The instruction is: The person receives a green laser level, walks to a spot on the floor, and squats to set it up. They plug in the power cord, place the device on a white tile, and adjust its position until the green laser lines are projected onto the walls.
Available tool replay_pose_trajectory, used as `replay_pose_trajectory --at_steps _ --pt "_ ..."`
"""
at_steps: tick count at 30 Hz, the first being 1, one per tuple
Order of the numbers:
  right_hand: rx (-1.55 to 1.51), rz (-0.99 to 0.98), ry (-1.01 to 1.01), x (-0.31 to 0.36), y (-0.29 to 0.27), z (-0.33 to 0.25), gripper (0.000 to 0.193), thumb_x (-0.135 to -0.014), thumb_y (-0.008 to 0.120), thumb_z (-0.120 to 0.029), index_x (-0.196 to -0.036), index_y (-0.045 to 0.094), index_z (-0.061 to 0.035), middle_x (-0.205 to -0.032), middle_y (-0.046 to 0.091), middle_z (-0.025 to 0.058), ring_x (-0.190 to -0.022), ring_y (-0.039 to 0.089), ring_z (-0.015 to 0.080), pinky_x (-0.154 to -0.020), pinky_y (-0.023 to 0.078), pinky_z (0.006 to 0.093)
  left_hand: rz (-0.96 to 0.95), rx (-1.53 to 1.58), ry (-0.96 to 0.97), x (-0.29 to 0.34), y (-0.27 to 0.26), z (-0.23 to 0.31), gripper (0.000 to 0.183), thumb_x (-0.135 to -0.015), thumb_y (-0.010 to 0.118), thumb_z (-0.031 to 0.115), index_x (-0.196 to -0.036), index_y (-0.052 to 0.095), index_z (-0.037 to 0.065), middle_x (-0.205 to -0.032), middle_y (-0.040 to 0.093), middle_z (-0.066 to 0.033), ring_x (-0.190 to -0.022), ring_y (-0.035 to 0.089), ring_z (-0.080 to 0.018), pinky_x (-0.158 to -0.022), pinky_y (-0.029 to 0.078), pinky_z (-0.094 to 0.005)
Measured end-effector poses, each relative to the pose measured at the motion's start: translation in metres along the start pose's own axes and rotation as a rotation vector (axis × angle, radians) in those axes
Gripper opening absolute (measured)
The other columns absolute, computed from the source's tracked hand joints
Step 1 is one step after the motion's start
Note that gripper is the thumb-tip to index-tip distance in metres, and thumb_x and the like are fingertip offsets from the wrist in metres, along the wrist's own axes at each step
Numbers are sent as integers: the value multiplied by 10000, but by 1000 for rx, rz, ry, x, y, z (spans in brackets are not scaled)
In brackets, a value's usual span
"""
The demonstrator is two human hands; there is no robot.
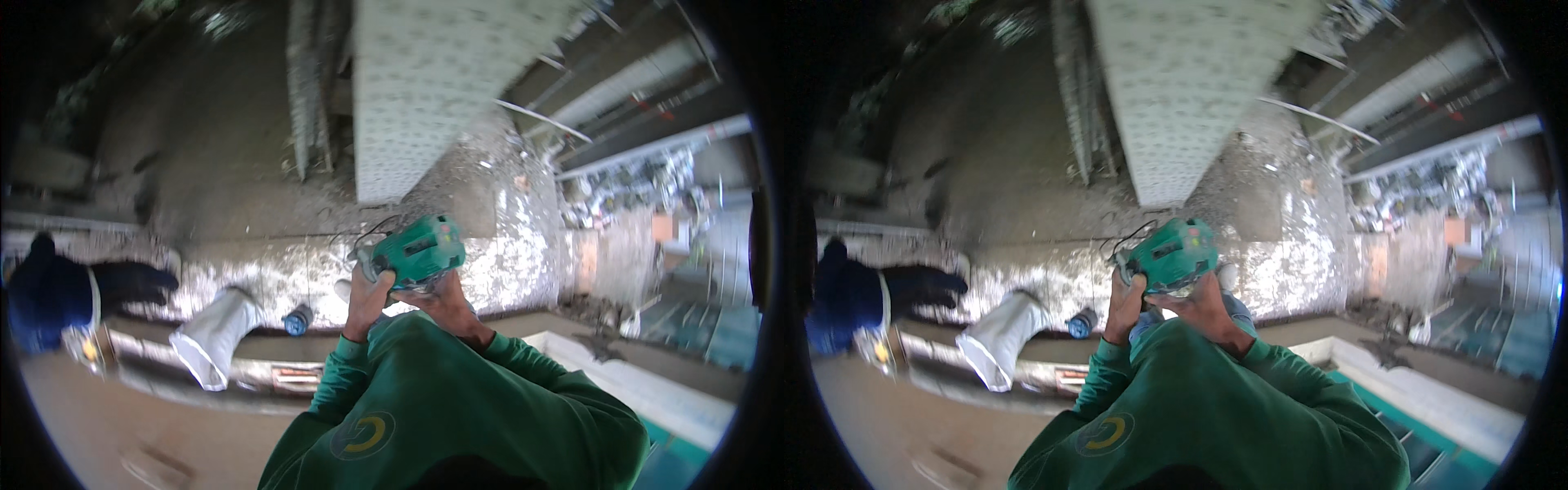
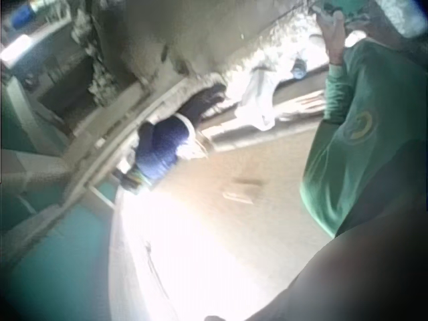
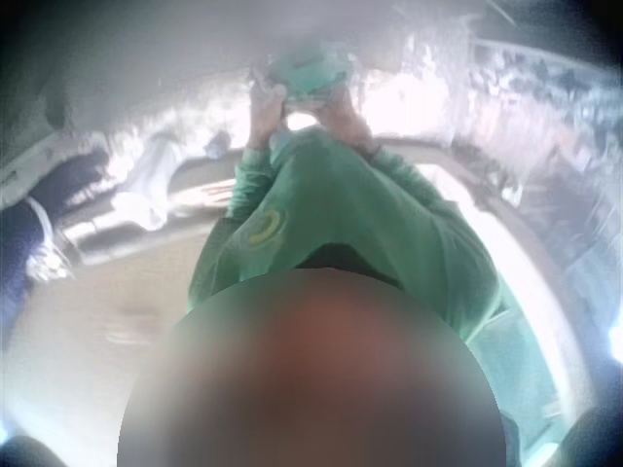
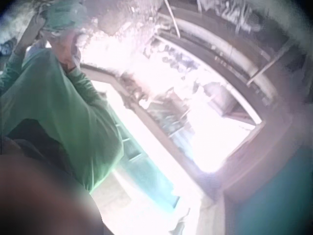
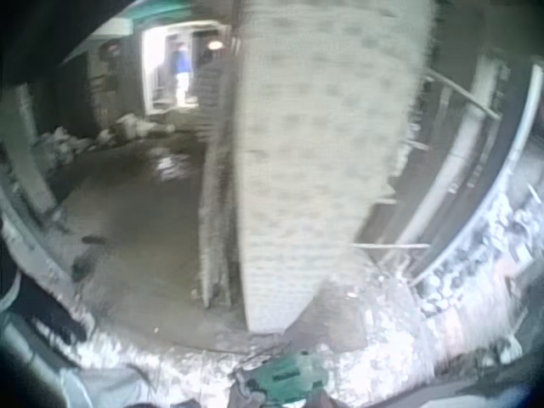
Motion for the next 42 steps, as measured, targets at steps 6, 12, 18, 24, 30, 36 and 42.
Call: replay_pose_trajectory --at_steps 6,12,18,24,30,36,42 --pt "266 -21 -357 36 -101 5 971 -825 921 -25 -1602 338 -17 -1491 583 139 -1354 598 246 -1143 512 418 0 -42 -81 16 89 -62 596 -1063 639 392 -1480 513 -15 -1231 662 -71 -938 632 -127 -720 524 -280" --pt "-558 -93 60 49 -241 28 931 -830 863 95 -1613 375 -29 -1503 586 113 -1380 586 239 -1181 494 430 112 -172 9 10 194 -147 691 -1138 374 568 -1522 462 -1 -1418 600 -136 -1206 621 -221 -1021 518 -369" --pt "-913 -46 155 54 -366 86 854 -849 800 53 -1601 408 -49 -1485 595 106 -1365 599 264 -1175 493 458 191 -29 -172 4 281 -162 413 -1164 416 476 -1055 570 109 -935 550 12 -766 468 -93 -700 415 -270" --pt "-835 -114 -162 30 -466 95 737 -963 778 -298 -1585 457 -65 -1561 570 115 -1414 580 359 -1237 423 596 142 47 -147 -34 313 -144 424 -1168 486 448 -1268 675 82 -1271 762 -111 -945 725 -133 -625 432 -225" --pt "-908 3 -232 22 -540 86 839 -889 868 -373 -1557 494 -32 -1548 591 180 -1424 575 391 -1280 347 635 301 394 -235 -85 272 -153 452 -1174 469 435 -1331 606 34 -1304 718 -149 -1155 720 -260 -833 529 -335" --pt "-937 217 -262 16 -585 101 911 -903 862 -414 -1599 430 -15 -1588 550 202 -1455 537 394 -1280 365 598 359 259 -104 -90 242 -153 480 -1168 477 453 -1374 581 32 -1224 702 -119 -1135 679 -238 -1031 530 -396" --pt "-1083 11 -174 -23 -633 96 877 -895 881 -332 -1586 446 -11 -1565 569 202 -1422 568 397 -1248 423 585 649 125 -108 -66 238 -167 324 -1132 547 377 -1229 693 104 -1057 655 19 -968 626 -123 -853 462 -301"
Point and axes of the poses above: each hand's wrist, its own x-axis away from the middle knuckle, its own y-axis out of the palm, z = x × y, the point moved 4 cm from there along -x, towards the middle knuckle
